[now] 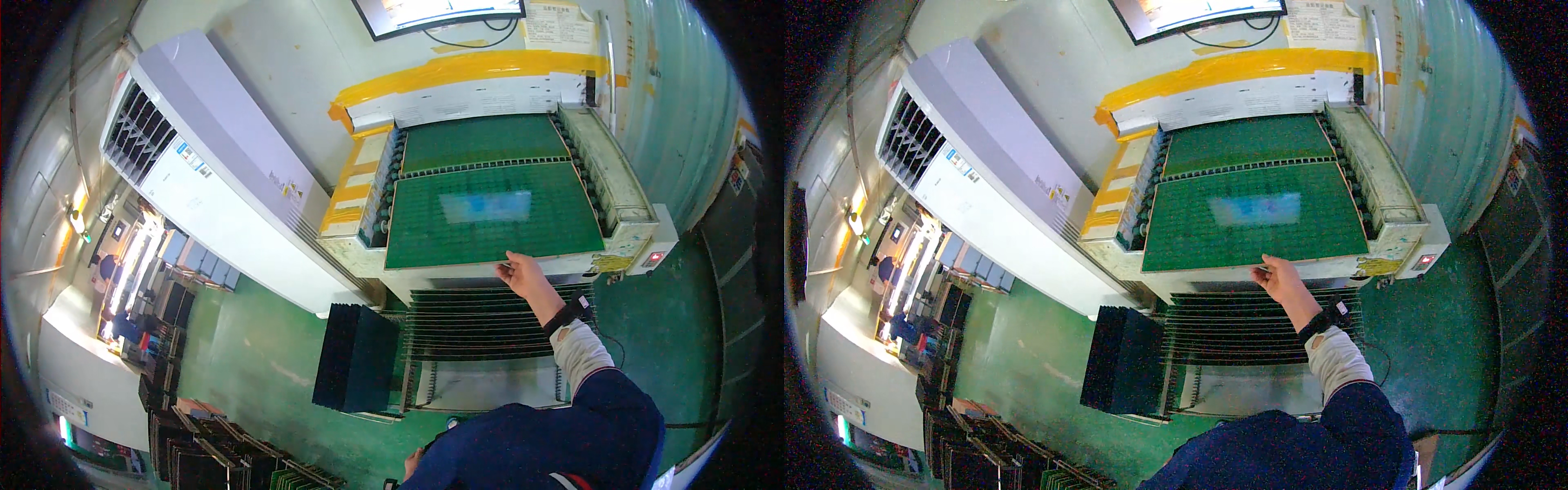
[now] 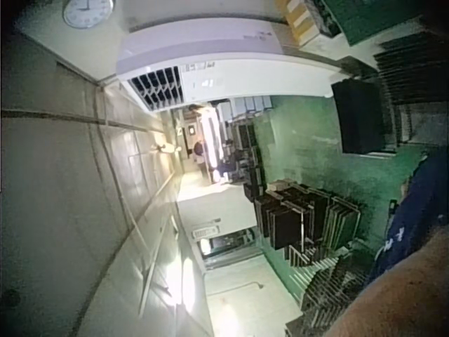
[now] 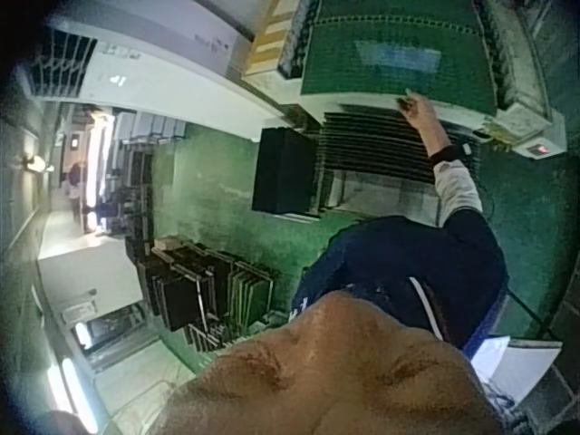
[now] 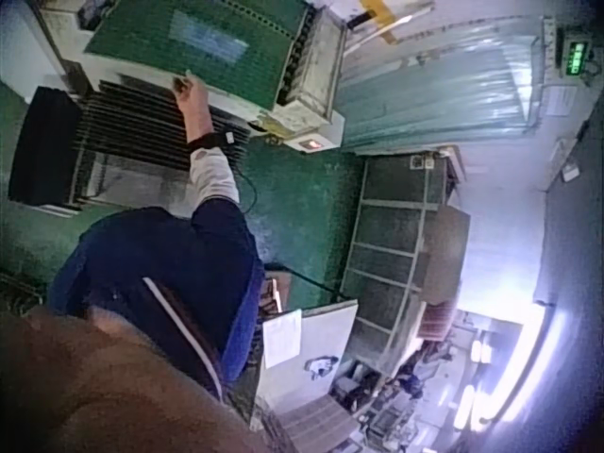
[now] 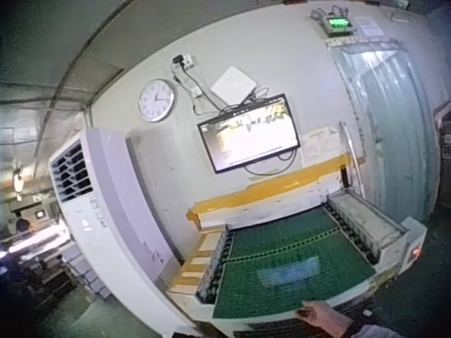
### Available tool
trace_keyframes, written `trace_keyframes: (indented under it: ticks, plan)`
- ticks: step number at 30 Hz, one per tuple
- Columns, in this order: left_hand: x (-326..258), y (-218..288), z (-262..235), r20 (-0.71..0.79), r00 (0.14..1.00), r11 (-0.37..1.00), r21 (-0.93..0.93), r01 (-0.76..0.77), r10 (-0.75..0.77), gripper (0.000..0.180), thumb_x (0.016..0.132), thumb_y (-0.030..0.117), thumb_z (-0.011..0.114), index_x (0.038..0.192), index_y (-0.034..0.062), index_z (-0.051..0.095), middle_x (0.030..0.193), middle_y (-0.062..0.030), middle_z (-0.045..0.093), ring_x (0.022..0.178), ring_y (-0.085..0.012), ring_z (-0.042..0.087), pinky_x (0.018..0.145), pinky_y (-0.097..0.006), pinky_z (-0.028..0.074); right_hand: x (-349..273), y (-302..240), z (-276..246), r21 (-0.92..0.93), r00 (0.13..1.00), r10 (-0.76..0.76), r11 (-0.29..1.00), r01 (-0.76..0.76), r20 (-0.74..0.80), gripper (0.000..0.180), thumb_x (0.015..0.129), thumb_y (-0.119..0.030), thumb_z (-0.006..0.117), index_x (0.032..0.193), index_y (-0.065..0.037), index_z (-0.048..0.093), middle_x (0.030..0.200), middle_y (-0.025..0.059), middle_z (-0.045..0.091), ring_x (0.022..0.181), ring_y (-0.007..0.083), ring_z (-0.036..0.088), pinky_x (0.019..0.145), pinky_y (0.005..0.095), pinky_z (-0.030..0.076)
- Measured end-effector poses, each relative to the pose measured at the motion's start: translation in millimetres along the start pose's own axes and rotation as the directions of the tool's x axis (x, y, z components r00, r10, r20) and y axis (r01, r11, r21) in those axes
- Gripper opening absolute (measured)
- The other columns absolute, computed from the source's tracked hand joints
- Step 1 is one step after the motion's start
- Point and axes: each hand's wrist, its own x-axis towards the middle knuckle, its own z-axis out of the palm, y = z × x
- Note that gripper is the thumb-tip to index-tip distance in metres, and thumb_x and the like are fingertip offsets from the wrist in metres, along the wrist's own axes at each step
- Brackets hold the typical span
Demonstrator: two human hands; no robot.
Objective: The recorder picks up circuit boards from a rack and places them onto a conveyor or processing machine.
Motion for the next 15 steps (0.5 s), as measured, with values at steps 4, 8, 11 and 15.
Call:
trace_keyframes:
  ticks: [4, 8, 11, 15]
  plan:
    - [3.4, -2.6, 3.4, 0.006, 0.998, 0.994, -0.087, 0.067, -0.067, 0.051, 0.084, 0.051, 0.05, 0.095, 0.0034, 0.067, 0.085, -0.0127, 0.067, 0.084, -0.0235, 0.062, 0.075, -0.036, 0.046, -7.3, -1.7, 6.1, -0.009, 1.0, -0.014, 1.0, 0.014, 0.001, 0.023, 0.084, -0.014, 0.058, 0.094, -0.002, 0.042, 0.089, 0.0147, 0.051, 0.08, 0.0289, 0.056, 0.073, 0.039, 0.05]
    - [0.0, 0.4, 2.1, -0.038, 0.999, 0.999, -0.029, 0.019, -0.02, 0.052, 0.083, 0.051, 0.053, 0.095, 0.0022, 0.067, 0.084, -0.0128, 0.067, 0.082, -0.0235, 0.062, 0.074, -0.036, 0.046, -4.0, -1.0, 3.3, 0.002, 1.0, -0.012, 1.0, 0.012, -0.014, 0.016, 0.082, -0.012, 0.059, 0.089, -0.003, 0.049, 0.09, 0.0145, 0.056, 0.083, 0.0289, 0.056, 0.074, 0.0384, 0.049]
    - [-1.2, 1.0, 3.8, -0.031, 0.998, 0.992, -0.118, 0.041, -0.045, 0.051, 0.082, 0.051, 0.054, 0.094, 0.0029, 0.067, 0.085, -0.0133, 0.067, 0.082, -0.0235, 0.062, 0.074, -0.035, 0.047, -2.0, 0.3, 0.8, 0.016, 1.0, -0.011, 1.0, 0.011, -0.013, 0.015, 0.082, -0.012, 0.059, 0.088, -0.003, 0.05, 0.09, 0.0146, 0.056, 0.083, 0.0285, 0.056, 0.074, 0.0379, 0.049]
    - [1.2, 1.8, 4.2, -0.054, 0.993, 0.987, -0.126, 0.1, -0.108, 0.051, 0.082, 0.05, 0.055, 0.095, 0.0026, 0.067, 0.084, -0.0128, 0.067, 0.082, -0.0226, 0.063, 0.074, -0.034, 0.047, -3.6, 0.7, 2.1, 0.013, 1.0, -0.018, 1.0, 0.019, -0.024, 0.016, 0.082, -0.013, 0.06, 0.089, -0.002, 0.05, 0.09, 0.015, 0.056, 0.083, 0.0282, 0.056, 0.074, 0.0378, 0.049]
